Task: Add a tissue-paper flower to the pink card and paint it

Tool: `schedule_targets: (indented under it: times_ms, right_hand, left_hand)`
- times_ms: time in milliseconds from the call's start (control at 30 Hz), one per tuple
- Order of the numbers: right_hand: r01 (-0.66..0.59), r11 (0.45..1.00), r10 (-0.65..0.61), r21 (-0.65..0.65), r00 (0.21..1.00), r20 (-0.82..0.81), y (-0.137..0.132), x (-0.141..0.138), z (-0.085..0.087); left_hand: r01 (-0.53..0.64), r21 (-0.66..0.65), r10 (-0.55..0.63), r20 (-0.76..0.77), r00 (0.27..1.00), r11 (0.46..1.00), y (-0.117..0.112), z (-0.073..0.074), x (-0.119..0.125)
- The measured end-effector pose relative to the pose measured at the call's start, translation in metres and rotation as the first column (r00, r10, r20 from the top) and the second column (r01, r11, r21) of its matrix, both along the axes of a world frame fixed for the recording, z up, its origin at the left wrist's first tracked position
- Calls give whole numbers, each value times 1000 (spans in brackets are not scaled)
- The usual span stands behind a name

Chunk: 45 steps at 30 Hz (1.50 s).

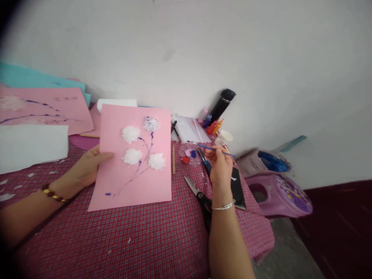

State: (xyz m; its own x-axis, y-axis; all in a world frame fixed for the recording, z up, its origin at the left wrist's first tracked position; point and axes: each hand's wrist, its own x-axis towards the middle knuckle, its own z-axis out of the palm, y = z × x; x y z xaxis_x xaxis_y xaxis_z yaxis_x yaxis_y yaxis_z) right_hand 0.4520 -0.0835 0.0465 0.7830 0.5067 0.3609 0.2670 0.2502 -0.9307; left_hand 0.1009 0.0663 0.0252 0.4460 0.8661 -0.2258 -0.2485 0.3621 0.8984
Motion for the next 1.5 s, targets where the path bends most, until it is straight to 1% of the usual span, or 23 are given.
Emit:
schedule_targets:
  times_ms: [67,133,233,367,433,533,667,867,1033,1133,1500]
  right_hand:
    - [78,996,-73,-43,993,95,-1,1,-1]
    - [137,985,-114,-102,973,201,-2,1,-3]
    - [195,962,-123,-192,935,334,-3,0,-6]
    - [285,923,-137,-259,871,472,-3,2,-10]
    - [319,904,-132,-284,841,524,-4,4,-11]
    - [348,881,-111,-322,812,573,-4,5,-12]
    - [353,866,-87,-354,804,589,-3,3,-11]
    - [337,869,-74,-364,814,576,-3,1,-11]
    - [349,872,-97,-344,811,577,-2,3,-12]
    - [346,875,-102,-339,815,570,-2,5,-15]
    - [304,886,-92,-350,856,509,0,10,-22]
  left_hand:
    - [-5,-18,3,-88,996,1000,0,2,0]
    - [6,-25,-9,-159,987,1000,-1,4,1]
    - [28,-26,-33,-218,975,999,-1,5,0]
    - [102,-6,-99,-282,954,995,0,3,-2]
    - [124,4,-117,-304,945,992,0,3,-2]
    - [120,-5,-116,-305,945,993,0,3,-3]
    - [111,-24,-113,-274,955,994,1,2,-2]
    - [146,-5,-142,-249,958,989,3,-3,-4]
    - [109,-28,-112,-289,951,994,-1,6,-1]
    - [113,-31,-117,-310,943,993,-3,10,0]
    - [101,-25,-103,-318,943,995,-4,11,1]
